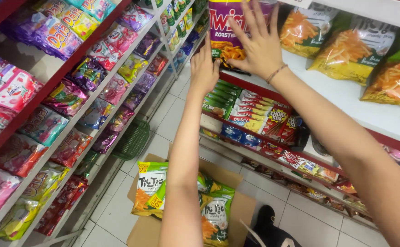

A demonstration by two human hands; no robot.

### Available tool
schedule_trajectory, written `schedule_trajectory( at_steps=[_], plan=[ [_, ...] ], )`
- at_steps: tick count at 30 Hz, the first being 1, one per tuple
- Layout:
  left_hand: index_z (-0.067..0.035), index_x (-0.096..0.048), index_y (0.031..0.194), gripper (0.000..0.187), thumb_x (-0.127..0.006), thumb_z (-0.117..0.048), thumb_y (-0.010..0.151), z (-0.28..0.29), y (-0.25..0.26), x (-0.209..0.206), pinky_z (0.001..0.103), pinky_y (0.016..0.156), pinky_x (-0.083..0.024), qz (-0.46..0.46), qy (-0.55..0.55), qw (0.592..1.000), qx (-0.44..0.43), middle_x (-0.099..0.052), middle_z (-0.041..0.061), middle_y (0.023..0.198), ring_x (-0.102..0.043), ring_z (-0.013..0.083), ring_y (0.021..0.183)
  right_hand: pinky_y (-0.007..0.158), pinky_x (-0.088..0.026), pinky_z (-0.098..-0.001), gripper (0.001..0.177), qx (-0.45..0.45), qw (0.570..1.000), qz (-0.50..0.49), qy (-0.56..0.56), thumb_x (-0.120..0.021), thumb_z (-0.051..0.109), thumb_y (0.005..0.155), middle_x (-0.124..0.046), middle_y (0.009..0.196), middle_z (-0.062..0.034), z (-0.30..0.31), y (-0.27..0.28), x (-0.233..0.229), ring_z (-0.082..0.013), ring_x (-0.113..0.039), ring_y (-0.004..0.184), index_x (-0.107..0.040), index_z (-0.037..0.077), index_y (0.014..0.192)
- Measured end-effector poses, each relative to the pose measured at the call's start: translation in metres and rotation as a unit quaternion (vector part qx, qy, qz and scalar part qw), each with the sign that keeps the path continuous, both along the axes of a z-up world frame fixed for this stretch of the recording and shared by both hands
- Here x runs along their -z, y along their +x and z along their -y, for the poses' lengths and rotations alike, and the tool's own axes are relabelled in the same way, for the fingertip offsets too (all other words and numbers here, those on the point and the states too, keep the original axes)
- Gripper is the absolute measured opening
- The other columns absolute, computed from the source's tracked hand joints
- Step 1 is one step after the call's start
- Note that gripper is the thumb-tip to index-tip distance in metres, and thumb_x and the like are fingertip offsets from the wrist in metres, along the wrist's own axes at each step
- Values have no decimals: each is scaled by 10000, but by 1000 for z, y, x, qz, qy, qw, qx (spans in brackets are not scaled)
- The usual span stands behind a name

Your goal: Restocking snack bags from a box onto grocery store shelves, scanning barcodes with a handheld scanner, and wiping bags with a cloth.

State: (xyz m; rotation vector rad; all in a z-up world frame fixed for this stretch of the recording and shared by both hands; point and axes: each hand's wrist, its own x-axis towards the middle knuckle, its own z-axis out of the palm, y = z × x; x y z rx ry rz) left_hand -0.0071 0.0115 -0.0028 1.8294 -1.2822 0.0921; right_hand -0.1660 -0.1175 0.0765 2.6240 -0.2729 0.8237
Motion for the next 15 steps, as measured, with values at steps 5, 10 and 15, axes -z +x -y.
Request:
schedule_trajectory(
  at_steps=[5,10,15],
  plan=[
    [-116,-101,1651,829,-593,-283,1005,12,7,18,478,1180,-254,26,-47,999,-5,-457,171,1547,-455,385,1357,1324,-232,-587,1329,-91,934,226,262,-970,417,866,-107,1671,-350,-10,-16,58,-447,-159,1593,55,102,1652],
    [-174,-153,1673,684,-444,-384,1090,18,8,26,467,1183,-265,-28,-87,996,0,-470,164,1582,-492,346,1298,1232,-489,-490,1166,-127,857,175,468,-852,191,966,-471,1599,-287,-14,-19,74,-386,-533,1494,71,76,1669],
    [-181,-230,1654,604,-380,-421,1120,26,11,36,458,1187,-273,-31,-116,993,-17,-482,170,1580,-506,342,1292,1058,-582,-404,995,-81,825,142,541,-817,149,958,-583,1455,-221,-18,-14,68,-343,-631,1331,-75,49,1614]
  ],
)
